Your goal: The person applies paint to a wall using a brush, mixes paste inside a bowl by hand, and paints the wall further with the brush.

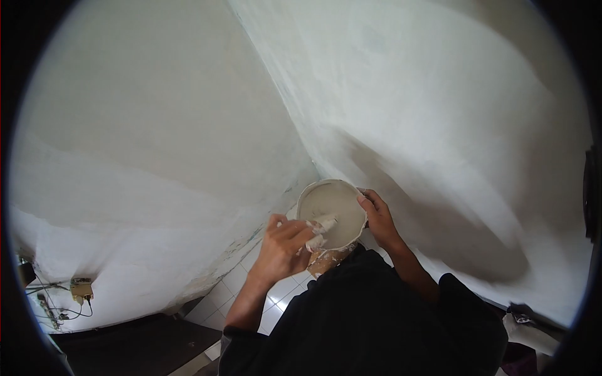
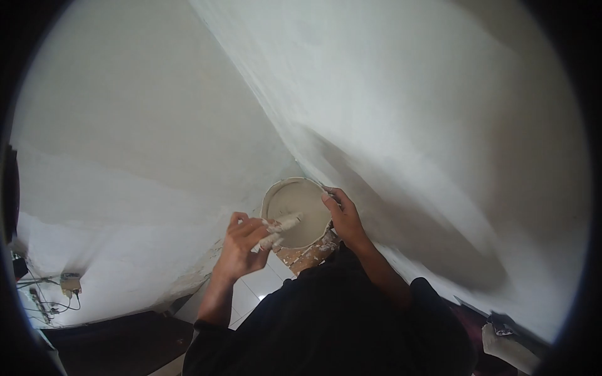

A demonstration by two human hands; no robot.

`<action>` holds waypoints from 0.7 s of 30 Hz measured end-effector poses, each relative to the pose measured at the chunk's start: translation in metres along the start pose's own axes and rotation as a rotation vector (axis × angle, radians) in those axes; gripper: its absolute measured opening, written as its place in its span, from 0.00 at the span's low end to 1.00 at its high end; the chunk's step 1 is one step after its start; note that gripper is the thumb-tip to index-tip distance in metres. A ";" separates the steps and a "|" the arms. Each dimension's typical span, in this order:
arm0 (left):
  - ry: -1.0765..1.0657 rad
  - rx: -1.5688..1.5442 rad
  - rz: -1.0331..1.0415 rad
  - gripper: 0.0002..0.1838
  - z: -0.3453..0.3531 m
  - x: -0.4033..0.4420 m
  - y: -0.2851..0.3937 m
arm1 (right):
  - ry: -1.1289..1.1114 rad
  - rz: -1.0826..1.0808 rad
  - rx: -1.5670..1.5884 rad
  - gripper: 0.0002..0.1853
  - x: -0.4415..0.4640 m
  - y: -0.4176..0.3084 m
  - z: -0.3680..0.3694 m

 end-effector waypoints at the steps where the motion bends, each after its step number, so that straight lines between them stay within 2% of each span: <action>1: -0.002 -0.046 0.001 0.16 0.001 -0.002 0.004 | -0.004 0.009 -0.002 0.16 0.001 0.000 0.001; 4: -0.012 -0.102 -0.035 0.18 -0.007 0.001 0.009 | -0.027 0.093 0.045 0.18 0.004 -0.006 0.006; 8: -0.060 -0.165 -0.113 0.19 -0.015 0.005 0.004 | -0.066 0.035 0.009 0.18 0.011 -0.012 0.015; 12: 0.001 -0.237 -0.135 0.18 0.002 0.011 -0.006 | -0.166 -0.015 -0.038 0.18 0.021 -0.010 0.032; 15: 0.097 -0.176 -0.248 0.18 0.000 0.018 -0.024 | -0.203 -0.003 -0.051 0.19 0.022 -0.010 0.045; 18: 0.195 0.039 -0.286 0.18 -0.017 0.011 -0.027 | -0.219 0.047 -0.023 0.17 0.009 -0.010 0.050; 21: 0.247 0.150 -0.222 0.20 -0.032 0.006 -0.022 | -0.213 0.074 -0.001 0.16 0.002 -0.012 0.059</action>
Point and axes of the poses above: each hand's wrist, its own x-axis towards the middle knuckle, its own z-axis out of the palm, y = z × x, the point moved 4 cm from there along x, towards the middle knuckle, and after that the axes turned 12 degrees about y, right-handed, at the moved point
